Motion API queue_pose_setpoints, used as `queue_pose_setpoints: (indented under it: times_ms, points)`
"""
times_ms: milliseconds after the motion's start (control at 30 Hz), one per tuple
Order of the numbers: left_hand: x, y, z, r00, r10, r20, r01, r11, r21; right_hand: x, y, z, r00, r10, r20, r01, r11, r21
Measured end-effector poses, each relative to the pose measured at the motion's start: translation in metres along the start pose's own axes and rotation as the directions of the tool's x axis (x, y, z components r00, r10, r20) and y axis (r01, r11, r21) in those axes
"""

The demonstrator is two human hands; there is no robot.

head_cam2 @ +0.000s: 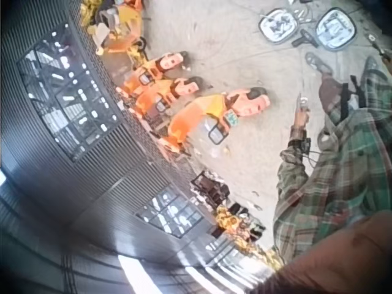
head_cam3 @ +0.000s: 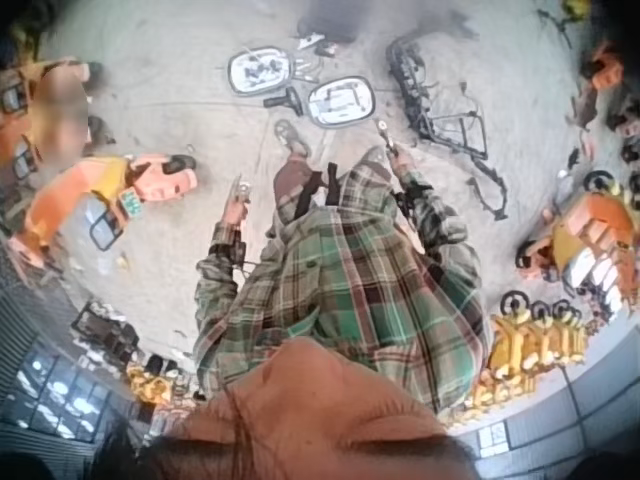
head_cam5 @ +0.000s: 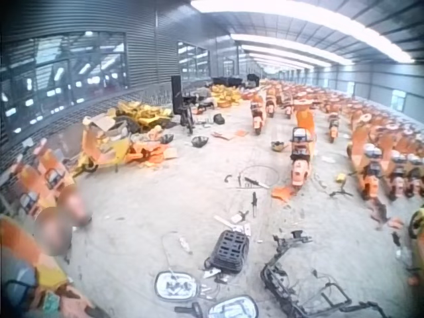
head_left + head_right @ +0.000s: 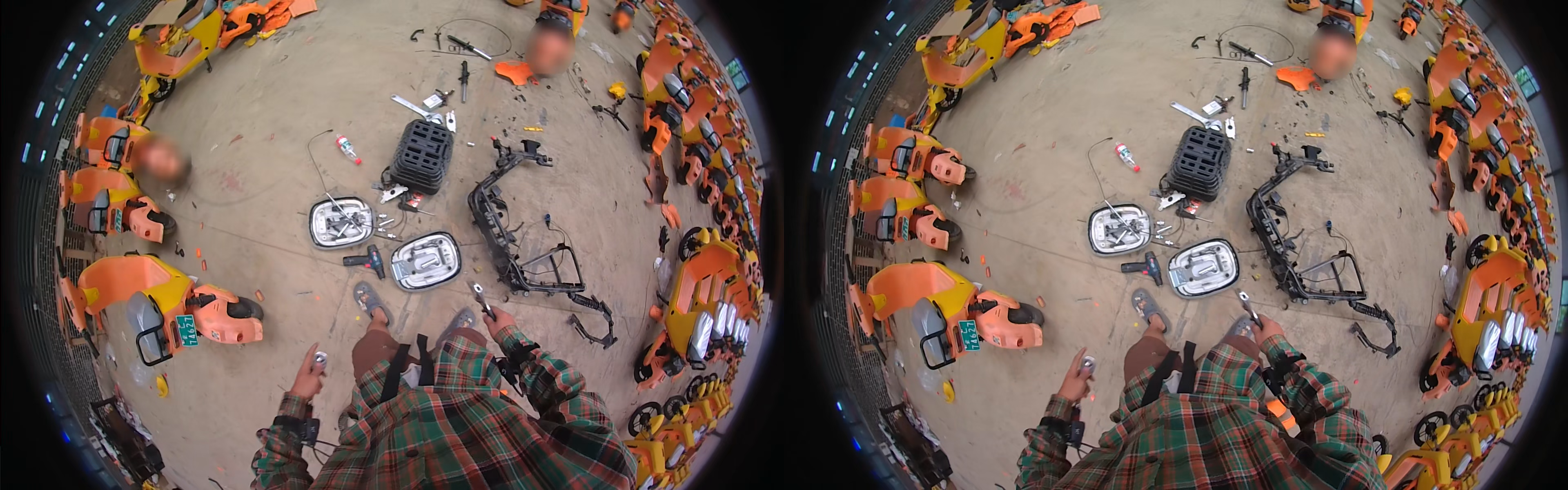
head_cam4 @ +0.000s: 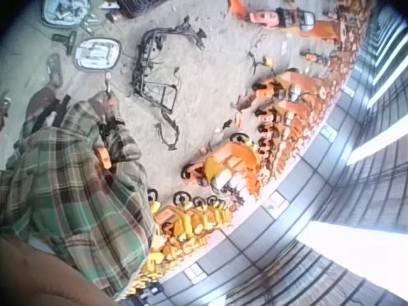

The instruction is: The person assembles components of a scooter frame by hand and using tools. The person handles nuts and bolts to secure a shock absorber to the frame, uses an adjustable wrench and a socket wrench to tighten the hardware, and checks the alignment of the frame components while working on a concrete floor in a large facility.

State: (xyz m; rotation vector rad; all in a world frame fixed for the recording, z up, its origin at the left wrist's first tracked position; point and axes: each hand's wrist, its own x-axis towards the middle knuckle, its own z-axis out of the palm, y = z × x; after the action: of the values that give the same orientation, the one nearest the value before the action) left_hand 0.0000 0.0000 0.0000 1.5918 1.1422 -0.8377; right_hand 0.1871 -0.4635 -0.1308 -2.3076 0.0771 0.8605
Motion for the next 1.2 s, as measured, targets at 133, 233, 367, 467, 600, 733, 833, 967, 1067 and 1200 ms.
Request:
queue_pose_setpoints:
  times_ms: [133,233,367,467,600,733,833,967,1067,1200]
  points:
    - [0.039,0.035,0.037,0.882,0.324,0.341,-0.268,0.942,-0.202,-0.019,-0.131,0.043,0.982,-0.173,-0.07,0.178,0.98,0.083]
    - [0.077,0.105,0.018,0.757,0.517,0.4,-0.441,0.855,-0.271,0.006,-0.239,0.088,0.939,-0.344,-0.017,0.343,0.93,0.135]
    - [0.131,0.096,0.041,0.736,0.496,0.461,-0.106,0.756,-0.645,0.016,-0.291,0.125,0.878,-0.475,0.052,0.422,0.823,0.381]
    - [0.173,0.093,0.042,0.894,0.373,0.249,-0.003,0.561,-0.828,0.057,-0.296,0.121,0.788,-0.608,0.101,0.569,0.78,0.259]
    - [0.24,0.079,0.043,0.916,0.322,0.239,0.134,0.316,-0.939,0.174,-0.241,0.146,0.998,0.012,0.062,-0.037,0.905,0.424]
    - [0.32,0.085,0.092,0.94,0.227,0.255,0.184,0.292,-0.939,0.341,-0.072,0.239,0.999,-0.05,-0.013,0.051,0.993,0.103]
    - [0.337,0.038,0.122,0.898,0.205,0.389,0.267,0.449,-0.853,0.365,-0.012,0.318,0.975,-0.217,0.05,0.223,0.942,-0.25]
    - [0.377,0.071,0.115,0.885,0.337,0.322,0.05,0.62,-0.783,0.519,-0.043,0.338,0.836,-0.54,-0.101,0.465,0.794,-0.391]
    - [0.376,0.057,0.116,0.917,0.329,0.225,-0.05,0.655,-0.754,0.544,-0.034,0.365,0.786,-0.604,-0.13,0.487,0.735,-0.472]
    - [0.377,0.048,0.109,0.942,0.142,0.303,0.164,0.591,-0.79,0.553,-0.023,0.375,0.948,-0.316,0.043,0.291,0.804,-0.519]
